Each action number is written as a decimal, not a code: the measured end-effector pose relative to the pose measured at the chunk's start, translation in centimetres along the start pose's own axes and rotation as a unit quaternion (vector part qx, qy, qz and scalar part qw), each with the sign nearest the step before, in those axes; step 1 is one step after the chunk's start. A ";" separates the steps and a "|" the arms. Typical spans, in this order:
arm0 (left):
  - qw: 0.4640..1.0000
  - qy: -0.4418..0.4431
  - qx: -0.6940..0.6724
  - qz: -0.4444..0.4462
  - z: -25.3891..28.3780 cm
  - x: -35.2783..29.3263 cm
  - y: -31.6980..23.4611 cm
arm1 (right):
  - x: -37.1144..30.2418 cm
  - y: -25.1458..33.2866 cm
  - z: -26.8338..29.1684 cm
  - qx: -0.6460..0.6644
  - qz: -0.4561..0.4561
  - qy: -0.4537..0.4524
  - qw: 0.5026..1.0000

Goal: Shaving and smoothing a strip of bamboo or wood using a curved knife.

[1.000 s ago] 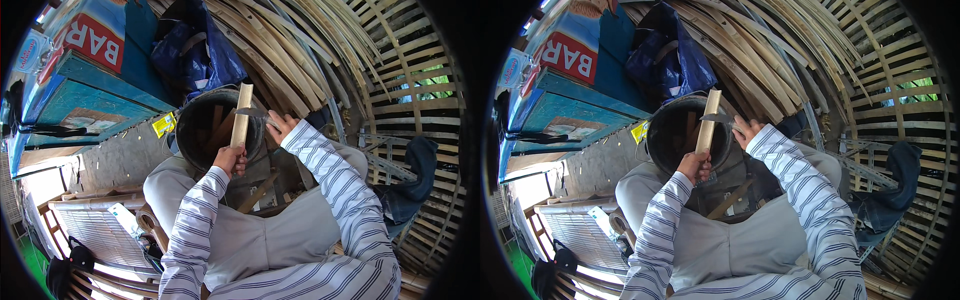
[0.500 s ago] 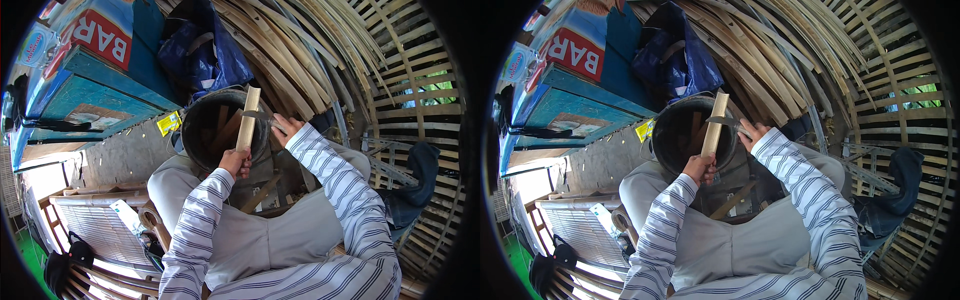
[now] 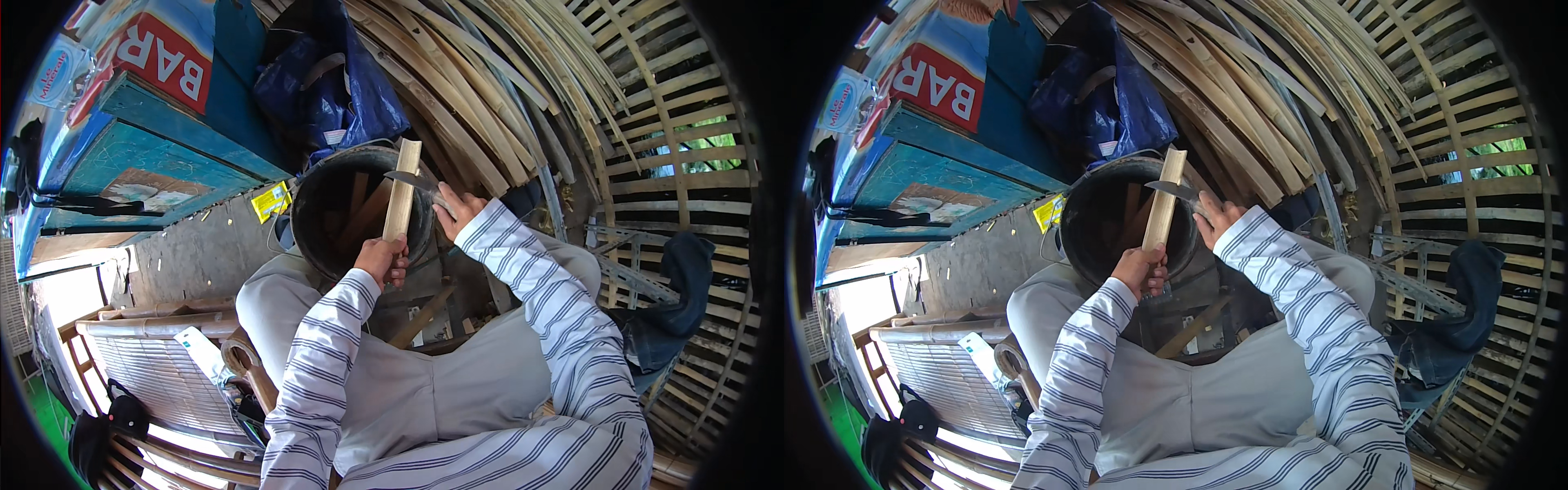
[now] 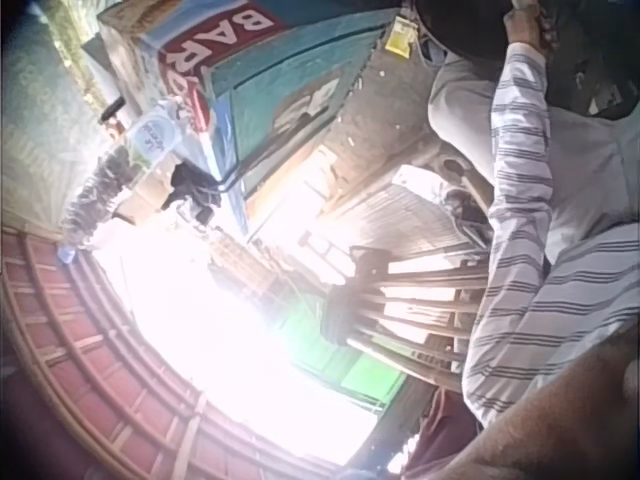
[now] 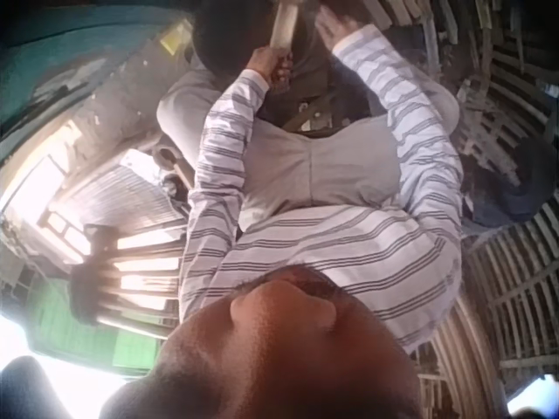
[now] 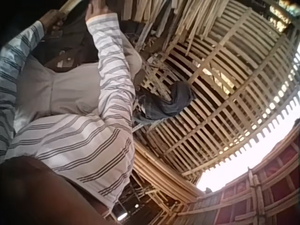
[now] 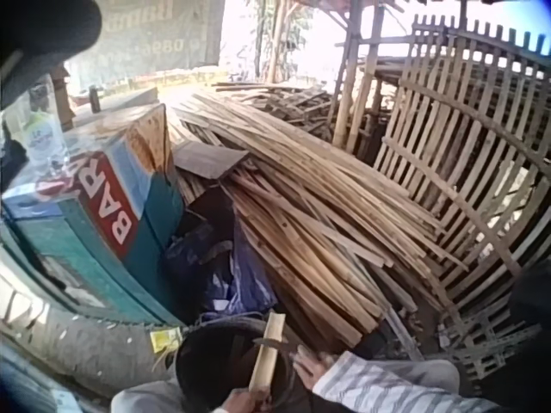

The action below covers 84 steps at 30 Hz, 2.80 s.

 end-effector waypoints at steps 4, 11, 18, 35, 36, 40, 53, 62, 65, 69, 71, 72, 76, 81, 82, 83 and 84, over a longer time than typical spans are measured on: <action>1.000 -0.016 0.000 0.021 1.3 -0.9 0.9 | -3.8 6.5 1.9 0.024 0.188 -0.038 0.981; 1.000 0.019 -0.008 0.006 0.1 -0.5 -0.2 | 0.8 0.0 1.9 -0.030 0.038 -0.045 0.998; 1.000 -0.006 -0.004 0.021 1.4 -0.7 1.0 | -2.6 4.5 1.7 0.002 0.133 -0.002 0.991; 0.999 -0.004 -0.015 0.034 0.8 -0.4 1.0 | -0.1 1.6 0.8 -0.047 0.085 -0.042 0.994; 0.999 -0.015 -0.015 0.036 1.4 -0.6 1.4 | -1.6 3.2 1.2 -0.026 0.117 -0.027 0.992; 0.999 -0.009 0.000 0.037 1.1 -1.1 1.3 | -3.6 4.0 2.5 0.005 0.197 0.032 0.980; 0.999 0.015 0.008 0.036 0.4 -1.9 1.1 | -0.4 -0.1 1.6 -0.055 0.042 -0.014 0.997; 1.000 -0.017 0.010 0.024 1.5 -1.0 1.3 | -3.2 4.1 1.3 0.019 0.203 0.013 0.979; 1.000 -0.007 0.013 0.023 0.2 -1.4 1.4 | -2.0 0.5 0.9 0.017 0.129 -0.013 0.991; 0.999 -0.003 -0.007 0.034 -0.3 -0.6 0.7 | 0.9 -2.6 -1.0 0.019 -0.046 -0.022 0.999; 0.999 -0.013 -0.006 0.029 0.3 -1.3 1.2 | 0.7 0.6 0.3 0.072 0.057 -0.030 0.995; 1.000 -0.018 0.000 0.021 0.6 -1.6 1.3 | -0.2 1.6 0.6 0.046 0.063 0.008 0.997; 0.999 -0.008 0.012 0.040 0.9 -2.3 1.9 | -1.6 2.2 1.7 0.003 0.093 0.049 0.994; 1.000 -0.021 0.018 0.003 0.1 -2.8 1.3 | -0.1 1.5 3.5 -0.035 0.103 0.111 0.988; 0.999 -0.030 0.017 -0.033 0.2 -2.5 1.0 | 0.5 1.6 3.5 -0.025 0.087 0.129 0.987; 0.999 -0.030 0.016 -0.035 0.3 -2.3 1.2 | 0.6 1.9 3.2 -0.027 0.088 0.128 0.987; 0.996 -0.052 0.046 -0.053 0.6 -2.1 1.4 | 0.5 2.0 2.8 0.000 0.081 0.110 0.991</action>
Point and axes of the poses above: each hand's wrist, its own x-axis towards the middle knuckle, its own z-axis out of the back of the hand, y = z × x, the point moved 5 cm from there along x, towards the middle knuckle, and after that the axes turned 2 degrees about x, right-handed, at the moved point
